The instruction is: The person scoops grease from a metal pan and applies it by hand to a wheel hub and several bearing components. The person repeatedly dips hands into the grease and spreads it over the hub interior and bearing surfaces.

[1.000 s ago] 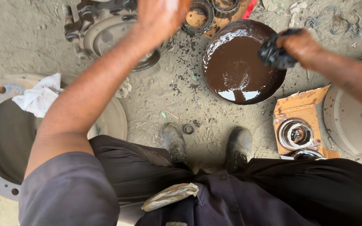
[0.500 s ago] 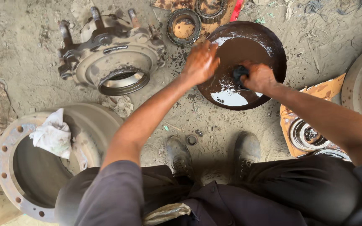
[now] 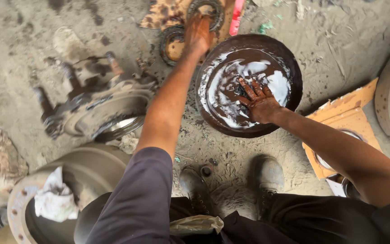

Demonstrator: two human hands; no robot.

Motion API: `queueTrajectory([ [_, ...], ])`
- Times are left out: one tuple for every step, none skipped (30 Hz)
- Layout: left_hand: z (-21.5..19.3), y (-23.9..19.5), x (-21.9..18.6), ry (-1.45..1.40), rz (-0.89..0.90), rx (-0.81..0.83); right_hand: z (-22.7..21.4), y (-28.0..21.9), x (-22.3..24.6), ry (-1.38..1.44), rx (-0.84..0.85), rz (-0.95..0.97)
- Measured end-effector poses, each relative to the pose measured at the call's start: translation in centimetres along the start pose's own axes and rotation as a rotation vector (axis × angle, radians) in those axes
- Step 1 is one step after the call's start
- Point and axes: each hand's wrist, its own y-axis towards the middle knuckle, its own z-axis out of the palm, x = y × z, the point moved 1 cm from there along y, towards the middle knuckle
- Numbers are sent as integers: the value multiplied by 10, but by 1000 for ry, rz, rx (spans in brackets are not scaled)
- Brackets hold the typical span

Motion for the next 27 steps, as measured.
queueTrajectory([
  [9, 8, -1, -5, -12, 105, 2, 1, -4, 35, 26, 0],
  [17, 15, -2, 35, -18, 195, 6, 3, -7, 83, 71, -5],
  [22, 22, -1, 79, -28, 284, 10, 8, -9, 127, 115, -15],
  [27, 28, -2, 124, -36, 372, 16, 14, -11, 172, 158, -24],
  [28, 33, 0, 163, 15, 391, 21, 22, -13, 203, 142, -20],
  [28, 38, 1, 202, 66, 409, 29, 30, -15, 234, 127, -16],
  [29, 40, 2, 242, 115, 424, 38, 39, -17, 261, 109, -14],
  [30, 40, 2, 253, 116, 480, 49, 46, -18, 224, 171, -20],
  [31, 42, 3, 266, 115, 530, 58, 55, -21, 184, 228, -27],
  [33, 42, 3, 279, 115, 581, 67, 61, -22, 142, 284, -37],
  [35, 44, 1, 299, 131, 573, 74, 66, -25, 137, 238, -55],
  [39, 44, -1, 320, 148, 566, 80, 67, -27, 131, 192, -74],
  [40, 44, 2, 345, 158, 559, 81, 69, -27, 121, 144, -101],
  [42, 43, 7, 328, 171, 497, 81, 70, -27, 163, 184, -58],
  [46, 42, 9, 312, 189, 437, 80, 68, -26, 210, 223, -14],
  [49, 41, 12, 295, 208, 377, 77, 65, -23, 257, 263, 30],
  [53, 40, 16, 302, 210, 386, 70, 62, -21, 188, 157, 3],
  [57, 37, 19, 309, 212, 395, 63, 58, -17, 118, 51, -24],
  [62, 37, 19, 311, 217, 399, 55, 52, -17, 46, -54, -46],
  [66, 37, 19, 288, 210, 395, 50, 46, -16, 79, 11, -20],
  [68, 38, 17, 266, 204, 390, 45, 40, -16, 112, 75, 5],
  [67, 40, 16, 245, 198, 386, 40, 35, -15, 146, 138, 30],
  [59, 42, 16, 186, 256, 185, 35, 30, -13, 90, 116, 24],
  [48, 46, 18, 128, 312, -16, 31, 26, -10, 35, 93, 18],
  [33, 49, 19, 68, 364, -215, 27, 23, -8, -21, 73, 10],
  [18, 58, 24, -193, 123, -21, 23, 22, -6, -1, 34, 19],
  [1, 69, 29, -455, -125, 177, 21, 20, -4, 24, 1, 25],
])
